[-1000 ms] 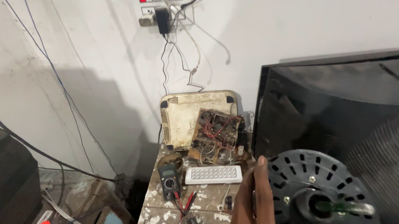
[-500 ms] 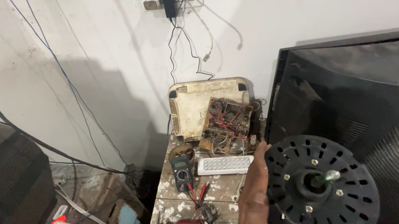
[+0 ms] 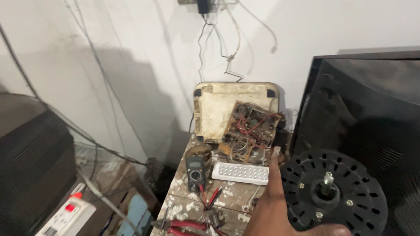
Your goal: The person assembles a standing fan by attaching the motor housing to the fan stand, securing it with a screwdriver, and then mounting the fan blades onto the motor shaft. The person uses a screwdriver to tighten the mounting screw and aligns the blades with the motor hub.
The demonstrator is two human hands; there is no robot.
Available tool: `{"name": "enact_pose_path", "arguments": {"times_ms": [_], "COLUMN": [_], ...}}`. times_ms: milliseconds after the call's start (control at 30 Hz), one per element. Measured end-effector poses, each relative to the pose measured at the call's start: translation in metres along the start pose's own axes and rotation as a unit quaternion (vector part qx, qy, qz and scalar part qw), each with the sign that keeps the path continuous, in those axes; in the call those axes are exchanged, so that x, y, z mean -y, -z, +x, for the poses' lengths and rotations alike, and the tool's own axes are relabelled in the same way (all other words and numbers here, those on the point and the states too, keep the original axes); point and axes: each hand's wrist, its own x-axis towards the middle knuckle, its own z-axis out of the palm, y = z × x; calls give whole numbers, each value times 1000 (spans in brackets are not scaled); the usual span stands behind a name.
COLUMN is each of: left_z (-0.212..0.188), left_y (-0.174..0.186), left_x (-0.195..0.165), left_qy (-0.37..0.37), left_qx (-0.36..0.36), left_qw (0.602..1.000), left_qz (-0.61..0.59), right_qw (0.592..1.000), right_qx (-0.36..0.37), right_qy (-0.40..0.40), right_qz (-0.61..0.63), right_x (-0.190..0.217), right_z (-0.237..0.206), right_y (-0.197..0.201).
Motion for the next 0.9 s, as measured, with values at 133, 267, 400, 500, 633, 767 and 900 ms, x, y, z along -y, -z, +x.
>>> {"name": "enact_pose_path", "arguments": {"times_ms": [133, 267, 400, 500, 633, 767, 900], "left_z": [-6, 3, 11, 14, 43, 95, 106], "left_y": [-21, -13, 15, 48, 81, 151, 197], "left_x": [-10, -28, -48, -55, -58, -90, -117], "left_qy": [134, 275, 344, 228, 290, 182, -2], "left_qx": [-5, -4, -53, -117, -216, -229, -169], "left_qw": [982, 941, 917, 964, 930, 941, 969], "left_qz": [132, 198, 197, 76, -67, -173, -181], "right_qw": [998, 995, 980, 978, 987, 970, 972], "right_qx": [4, -31, -82, -59, 101, 199, 171], "right_qy": [-24, -82, -180, -191, -37, 112, 64], "right_qz": [61, 43, -5, -64, -116, -78, -149], "right_x": [32, 82, 149, 201, 264, 306, 323], "right_z": [-34, -59, -86, -106, -118, -79, -56], "right_y": [20, -13, -93, -158, -230, -319, -369]}}
